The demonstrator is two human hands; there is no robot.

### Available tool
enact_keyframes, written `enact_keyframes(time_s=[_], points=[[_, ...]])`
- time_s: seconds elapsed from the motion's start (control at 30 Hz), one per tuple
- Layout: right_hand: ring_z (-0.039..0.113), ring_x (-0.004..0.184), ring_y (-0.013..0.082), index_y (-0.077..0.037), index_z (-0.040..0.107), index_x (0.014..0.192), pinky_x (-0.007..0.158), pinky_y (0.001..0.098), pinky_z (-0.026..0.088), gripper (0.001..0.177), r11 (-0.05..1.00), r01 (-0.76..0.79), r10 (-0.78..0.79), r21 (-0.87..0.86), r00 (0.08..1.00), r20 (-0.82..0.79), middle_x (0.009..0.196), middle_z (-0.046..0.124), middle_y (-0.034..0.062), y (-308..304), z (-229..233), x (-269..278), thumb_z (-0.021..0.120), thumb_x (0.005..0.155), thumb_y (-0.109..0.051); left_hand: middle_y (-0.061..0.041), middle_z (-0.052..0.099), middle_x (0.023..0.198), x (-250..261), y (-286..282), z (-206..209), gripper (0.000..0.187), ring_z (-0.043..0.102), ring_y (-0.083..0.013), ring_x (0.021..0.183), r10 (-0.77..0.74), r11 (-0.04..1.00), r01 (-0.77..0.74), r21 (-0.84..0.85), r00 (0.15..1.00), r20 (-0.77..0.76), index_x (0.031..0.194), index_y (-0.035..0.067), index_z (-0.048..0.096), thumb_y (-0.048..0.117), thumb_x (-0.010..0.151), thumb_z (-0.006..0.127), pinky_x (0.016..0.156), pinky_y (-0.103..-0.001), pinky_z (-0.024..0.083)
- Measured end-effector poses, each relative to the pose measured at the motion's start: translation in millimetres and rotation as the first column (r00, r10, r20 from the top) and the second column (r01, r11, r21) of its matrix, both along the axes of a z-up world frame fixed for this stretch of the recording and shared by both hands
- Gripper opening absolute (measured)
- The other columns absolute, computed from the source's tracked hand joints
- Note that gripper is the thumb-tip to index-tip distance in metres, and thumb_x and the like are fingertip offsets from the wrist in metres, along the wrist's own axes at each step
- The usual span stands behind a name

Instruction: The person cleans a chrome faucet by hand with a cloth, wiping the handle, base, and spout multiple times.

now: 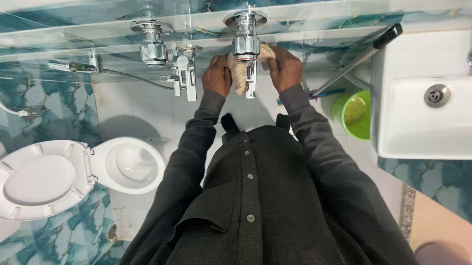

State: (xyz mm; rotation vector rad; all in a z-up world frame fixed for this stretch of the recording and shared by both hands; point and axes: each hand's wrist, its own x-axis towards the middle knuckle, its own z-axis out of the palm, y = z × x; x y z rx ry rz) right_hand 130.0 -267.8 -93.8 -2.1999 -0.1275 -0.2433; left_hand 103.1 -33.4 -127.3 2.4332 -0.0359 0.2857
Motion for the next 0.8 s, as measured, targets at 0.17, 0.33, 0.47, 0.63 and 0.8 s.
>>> enact_keyframes(time_s=[0.17, 0.33, 0.47, 0.63, 0.8], points=[[0.069, 0.086, 0.0436, -0.004, 0.072, 0.111, 0.075, 0.0501, 0.055, 0.021, 0.972, -0.138, 0.164, -0.188, 0.977, 0.132, 0.097, 0.073, 0.0222, -1.8, -8.8, 4.1, 0.072, 0.091, -0.010, -0.015, 0.068, 0.115, 5.6, -12.4, -24.7, 0.039, 0.066, -0.0407, 0.107, 0.050, 0.997, -0.047, -0.056, 0.998, 0.039, 0.124, 0.008, 0.067, -0.004, 0.088, 0.058, 0.093, -0.048, 0.054], [0.070, 0.087, 0.0422, -0.004, 0.070, 0.108, 0.079, 0.0499, 0.055, 0.017, 0.984, -0.129, 0.112, -0.124, 0.985, -0.134, 0.092, 0.072, 0.0220, -4.5, -29.5, -2.0, 0.070, 0.095, -0.015, -0.019, 0.068, 0.115, 5.4, -3.5, 15.8, 0.029, 0.068, -0.0395, 0.100, 0.010, 0.980, -0.008, -0.197, 1.000, 0.008, 0.123, 0.006, 0.066, 0.003, 0.094, 0.063, 0.085, -0.044, 0.055], [0.069, 0.085, 0.0439, -0.003, 0.070, 0.115, 0.073, 0.0505, 0.054, 0.025, 0.988, -0.138, 0.143, -0.075, 0.986, 0.080, 0.094, 0.071, 0.0240, 14.2, -0.8, 4.0, 0.070, 0.091, -0.011, -0.017, 0.070, 0.114, -4.7, 0.3, -30.9, 0.029, 0.069, -0.0397, 0.103, 0.102, 0.979, -0.112, -0.169, 0.993, -0.064, 0.126, 0.006, 0.068, 0.002, 0.099, 0.061, 0.089, -0.044, 0.055], [0.068, 0.081, 0.0450, -0.003, 0.070, 0.110, 0.071, 0.0530, 0.053, 0.021, 0.966, -0.175, 0.183, -0.190, 0.983, 0.025, 0.088, 0.071, 0.0233, -1.5, -5.3, 4.6, 0.070, 0.092, -0.013, -0.017, 0.069, 0.115, 1.5, -14.2, -26.3, 0.030, 0.069, -0.0382, 0.104, 0.068, 0.963, -0.072, -0.262, 0.997, -0.024, 0.125, 0.006, 0.066, 0.002, 0.095, 0.058, 0.090, -0.043, 0.056], [0.066, 0.082, 0.0468, -0.003, 0.067, 0.094, 0.071, 0.0550, 0.052, 0.018, 0.973, -0.118, 0.084, -0.197, 0.982, -0.171, 0.082, 0.069, 0.0244, 2.4, -38.7, -12.2, 0.073, 0.094, -0.020, -0.018, 0.067, 0.115, 2.8, -4.8, 25.2, 0.029, 0.069, -0.0383, 0.097, 0.056, 0.974, -0.068, -0.218, 0.997, -0.057, 0.123, 0.008, 0.066, 0.004, 0.094, 0.062, 0.081, -0.043, 0.055]])
